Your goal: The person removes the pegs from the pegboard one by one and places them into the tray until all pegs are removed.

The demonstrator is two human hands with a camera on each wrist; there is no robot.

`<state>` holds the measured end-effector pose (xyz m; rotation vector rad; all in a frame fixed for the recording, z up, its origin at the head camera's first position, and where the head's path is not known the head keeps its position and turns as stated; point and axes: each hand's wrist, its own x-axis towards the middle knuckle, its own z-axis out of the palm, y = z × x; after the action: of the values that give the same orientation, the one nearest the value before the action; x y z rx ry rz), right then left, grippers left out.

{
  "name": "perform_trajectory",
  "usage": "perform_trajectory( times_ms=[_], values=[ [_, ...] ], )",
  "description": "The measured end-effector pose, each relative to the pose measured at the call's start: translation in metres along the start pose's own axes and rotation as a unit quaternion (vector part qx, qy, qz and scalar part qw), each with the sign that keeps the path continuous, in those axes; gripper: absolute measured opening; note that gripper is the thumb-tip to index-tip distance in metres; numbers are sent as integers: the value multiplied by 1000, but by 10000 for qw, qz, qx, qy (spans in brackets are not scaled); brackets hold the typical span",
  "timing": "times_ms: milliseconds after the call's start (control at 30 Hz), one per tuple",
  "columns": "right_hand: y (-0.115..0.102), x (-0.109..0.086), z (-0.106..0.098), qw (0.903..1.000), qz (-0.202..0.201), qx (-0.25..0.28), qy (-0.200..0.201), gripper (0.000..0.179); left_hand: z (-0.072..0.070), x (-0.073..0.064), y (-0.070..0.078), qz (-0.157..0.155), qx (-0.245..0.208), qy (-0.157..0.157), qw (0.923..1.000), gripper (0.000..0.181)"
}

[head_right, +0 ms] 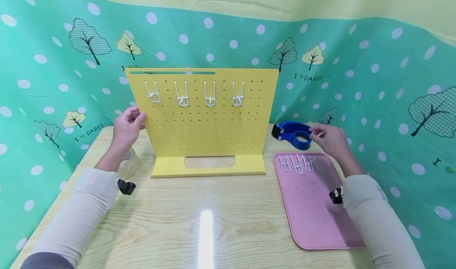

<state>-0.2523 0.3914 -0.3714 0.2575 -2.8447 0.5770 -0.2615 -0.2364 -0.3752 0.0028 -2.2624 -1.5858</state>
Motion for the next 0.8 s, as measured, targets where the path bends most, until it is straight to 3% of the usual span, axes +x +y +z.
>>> perform_trajectory(
  times_ms=[100,267,500,667,800],
  values=[
    [-29,11,-7,9998,7,8,198,26,0,-1,1,4,45,-32,10000,39],
    [-75,29,-5,9957,-441,159,801,22,-1,-2,1,-45,101,-17,9999,39],
    [-129,46,8,9769,-1299,631,1575,18,-1,-3,2,-13,76,-70,9999,39],
    [-161,59,14,9662,-1730,816,1727,20,0,-3,2,8,80,-47,10000,38],
    [-181,68,18,9638,-1885,817,1697,22,0,-3,3,5,61,-48,10000,39]
  ],
)
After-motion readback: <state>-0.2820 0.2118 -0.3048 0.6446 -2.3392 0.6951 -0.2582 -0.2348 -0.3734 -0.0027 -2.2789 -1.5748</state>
